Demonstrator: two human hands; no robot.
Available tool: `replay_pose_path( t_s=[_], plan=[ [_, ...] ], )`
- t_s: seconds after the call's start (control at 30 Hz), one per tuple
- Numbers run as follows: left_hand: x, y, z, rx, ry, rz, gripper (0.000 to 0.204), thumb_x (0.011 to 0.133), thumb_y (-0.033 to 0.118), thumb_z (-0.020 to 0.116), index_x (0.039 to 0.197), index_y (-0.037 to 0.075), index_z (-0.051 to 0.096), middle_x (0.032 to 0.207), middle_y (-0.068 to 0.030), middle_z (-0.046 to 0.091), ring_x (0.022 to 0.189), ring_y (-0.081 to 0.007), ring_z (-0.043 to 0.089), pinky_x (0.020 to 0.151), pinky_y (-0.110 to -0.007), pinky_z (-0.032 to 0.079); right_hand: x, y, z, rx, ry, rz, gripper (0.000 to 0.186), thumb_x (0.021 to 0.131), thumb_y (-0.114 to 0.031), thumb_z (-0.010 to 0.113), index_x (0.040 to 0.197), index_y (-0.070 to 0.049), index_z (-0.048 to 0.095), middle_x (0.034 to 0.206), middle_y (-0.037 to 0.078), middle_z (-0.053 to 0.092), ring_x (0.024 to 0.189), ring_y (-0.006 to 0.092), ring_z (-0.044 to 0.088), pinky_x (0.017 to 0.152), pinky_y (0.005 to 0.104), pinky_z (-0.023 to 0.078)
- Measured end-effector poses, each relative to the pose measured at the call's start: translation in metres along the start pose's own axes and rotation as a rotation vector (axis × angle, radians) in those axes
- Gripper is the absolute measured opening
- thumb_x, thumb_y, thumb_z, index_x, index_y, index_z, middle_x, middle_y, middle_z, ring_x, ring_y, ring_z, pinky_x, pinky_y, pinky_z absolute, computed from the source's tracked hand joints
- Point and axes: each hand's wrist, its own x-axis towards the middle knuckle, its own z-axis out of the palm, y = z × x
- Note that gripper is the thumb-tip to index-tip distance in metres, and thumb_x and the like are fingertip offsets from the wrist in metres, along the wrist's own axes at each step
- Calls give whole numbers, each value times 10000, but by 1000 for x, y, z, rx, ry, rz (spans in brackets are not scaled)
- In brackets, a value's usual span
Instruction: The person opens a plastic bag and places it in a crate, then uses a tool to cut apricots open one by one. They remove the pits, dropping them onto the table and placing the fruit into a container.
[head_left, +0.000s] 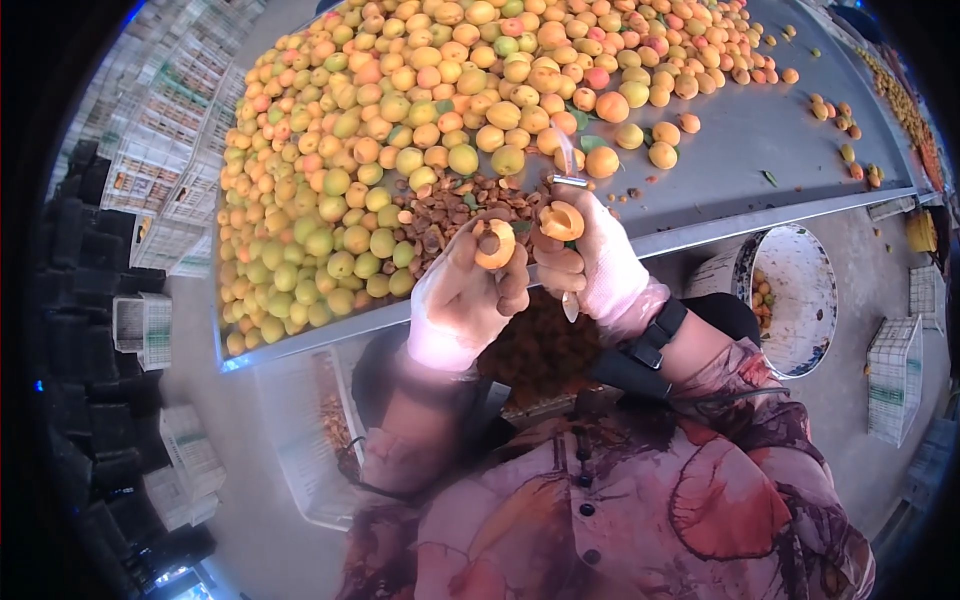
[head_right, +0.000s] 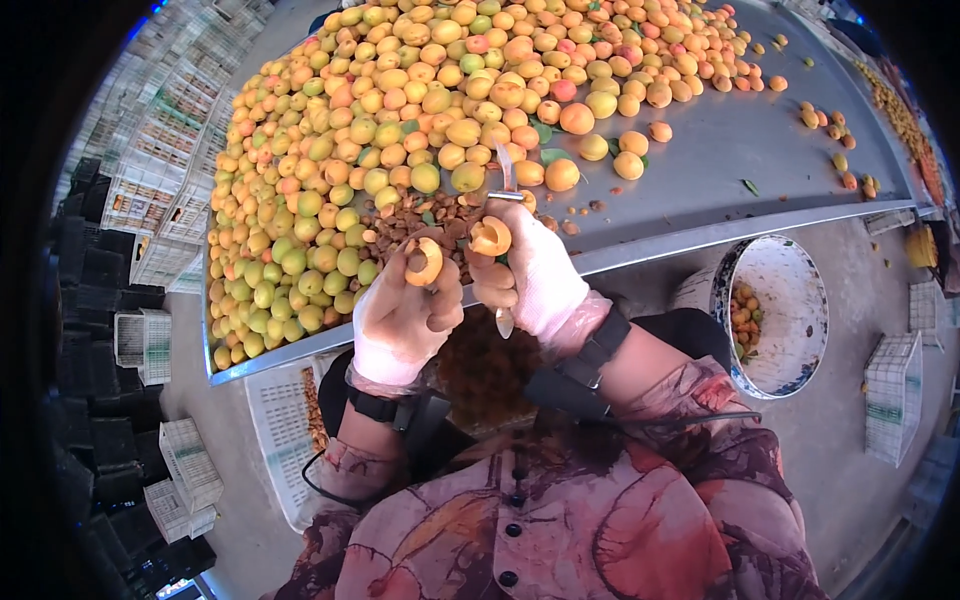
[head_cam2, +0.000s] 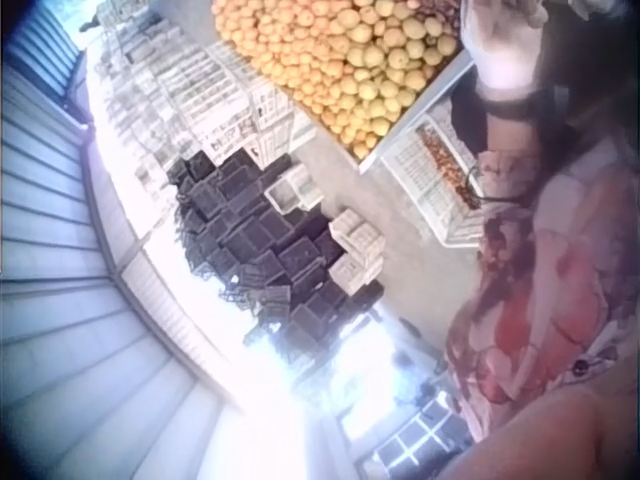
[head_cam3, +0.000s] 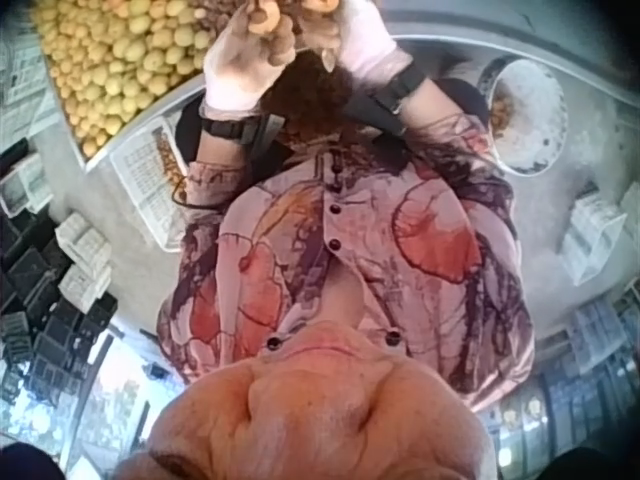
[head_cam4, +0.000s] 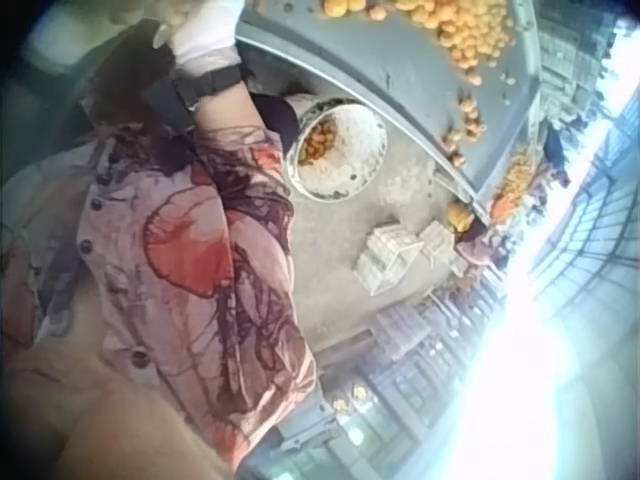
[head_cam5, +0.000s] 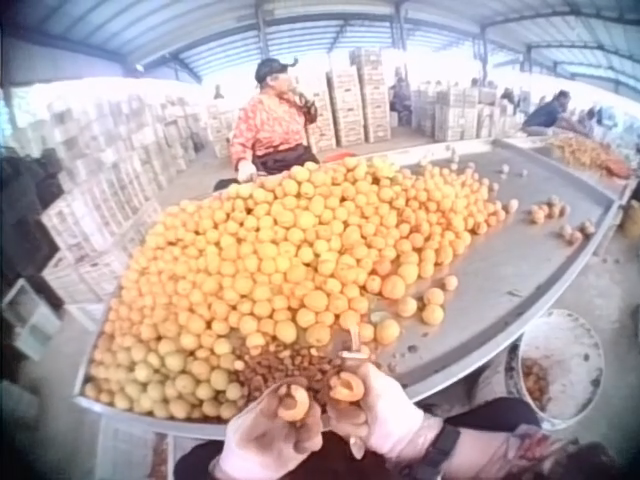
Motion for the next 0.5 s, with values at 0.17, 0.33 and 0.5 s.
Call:
replay_pose_path(
  t_s=[0.17,0.33,0.5],
  plan=[
    [-5,3,0,129,156,108,334,1002,206,525,1252,-16,517,964,-37,547,789,-93,462,637,-255,364,-17,-5,1,-658,-1,-245,342,982,-358,507,862,-40,541,576,37,505,363,115,401,348,269,323],
    [-7,-1,3,368,180,162,317,987,176,511,1209,-47,550,825,-1,489,630,-67,393,542,-219,288,-16,-1,-1,-701,1,-129,365,977,-374,497,835,-45,567,492,35,462,354,127,427,337,267,340],
    [-7,-5,1,448,201,152,323,1006,210,488,1198,-40,554,734,10,452,610,-64,373,533,-225,280,-13,0,-3,-692,-1,-86,415,976,-415,472,812,-50,581,485,36,473,337,136,426,327,272,351]
  ],
)
